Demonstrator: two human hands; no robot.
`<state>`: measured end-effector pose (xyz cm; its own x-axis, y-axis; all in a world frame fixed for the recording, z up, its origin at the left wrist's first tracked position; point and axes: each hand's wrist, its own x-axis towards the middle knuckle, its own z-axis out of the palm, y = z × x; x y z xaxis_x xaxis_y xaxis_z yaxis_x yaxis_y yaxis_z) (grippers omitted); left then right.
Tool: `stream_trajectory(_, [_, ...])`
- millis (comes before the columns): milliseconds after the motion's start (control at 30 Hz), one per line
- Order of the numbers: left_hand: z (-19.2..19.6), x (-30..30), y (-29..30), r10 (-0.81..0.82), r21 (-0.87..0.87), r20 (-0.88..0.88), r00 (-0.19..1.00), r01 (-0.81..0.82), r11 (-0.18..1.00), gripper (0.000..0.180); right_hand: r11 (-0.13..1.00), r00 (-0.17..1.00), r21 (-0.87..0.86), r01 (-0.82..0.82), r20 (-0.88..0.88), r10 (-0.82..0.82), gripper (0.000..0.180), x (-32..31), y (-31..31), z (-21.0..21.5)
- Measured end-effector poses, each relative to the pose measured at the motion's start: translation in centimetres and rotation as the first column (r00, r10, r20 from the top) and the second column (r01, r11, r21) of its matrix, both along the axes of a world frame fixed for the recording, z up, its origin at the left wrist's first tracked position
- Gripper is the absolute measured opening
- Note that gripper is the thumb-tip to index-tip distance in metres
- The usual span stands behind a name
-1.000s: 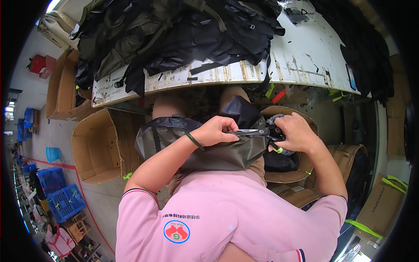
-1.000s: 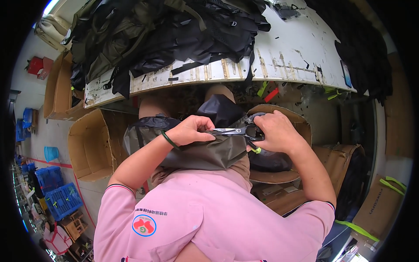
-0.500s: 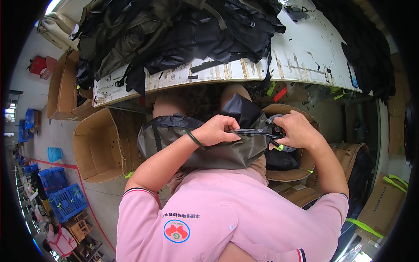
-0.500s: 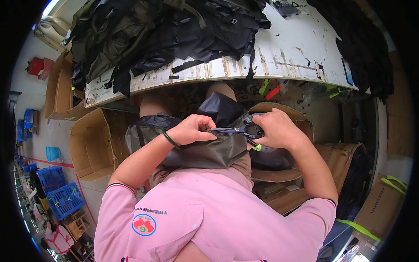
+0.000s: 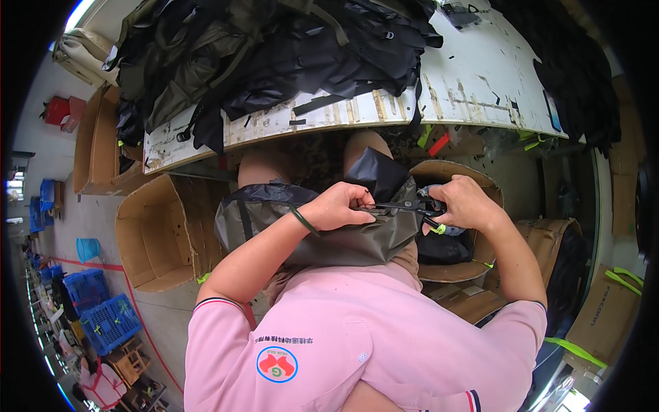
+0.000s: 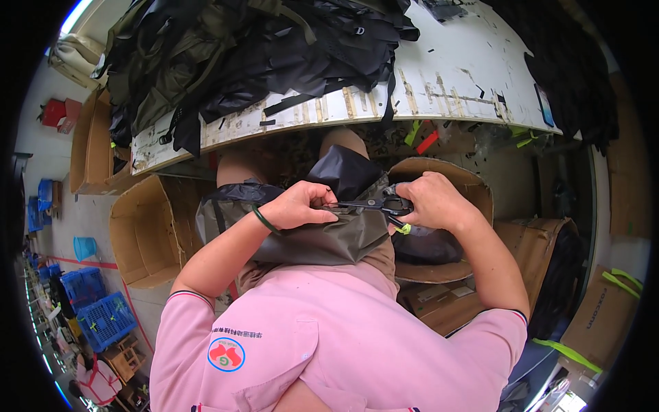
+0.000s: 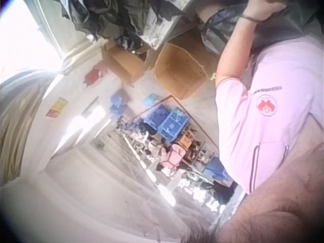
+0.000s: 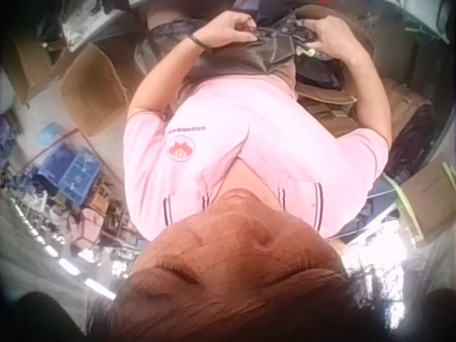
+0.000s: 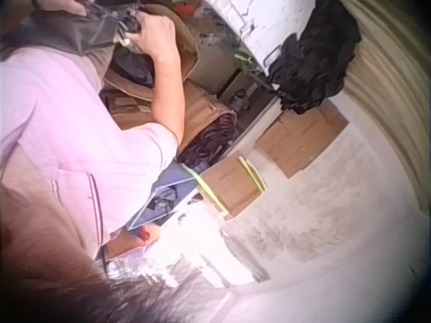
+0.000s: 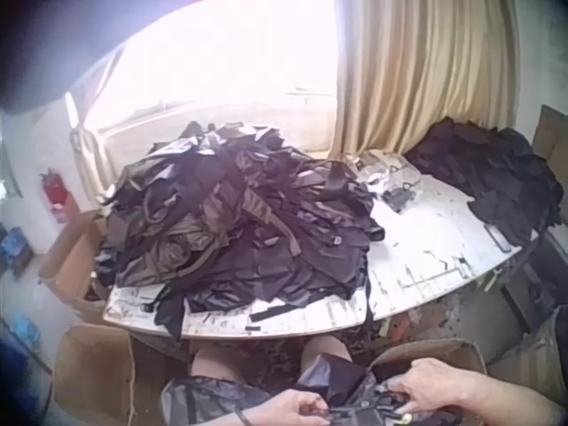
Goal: Trimming excess material and threads from fabric outdoor gear using scissors.
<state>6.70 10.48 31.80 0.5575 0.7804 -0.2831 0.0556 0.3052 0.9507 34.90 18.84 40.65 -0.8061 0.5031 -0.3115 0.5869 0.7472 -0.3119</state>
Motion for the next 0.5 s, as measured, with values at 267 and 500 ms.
stream_trajectory(267, [5.1, -2.4, 2.3, 0.377, 0.054, 0.181, 0.908, -0.392, 0.918, 0.013, 0.838, 0.772, -0.332, 0.433, -0.344, -0.535, 0.047, -0.5, -1.6, 0.9])
stream_trajectory(500, [21.8, -7.5, 5.6, 0.644, -0.045, 0.734, 0.214, -0.932, 0.360, 0.031, 0.714, 0.221, -0.680, 0.167, -0.680, -0.699, 0.038, -5.4, -3.4, -3.0])
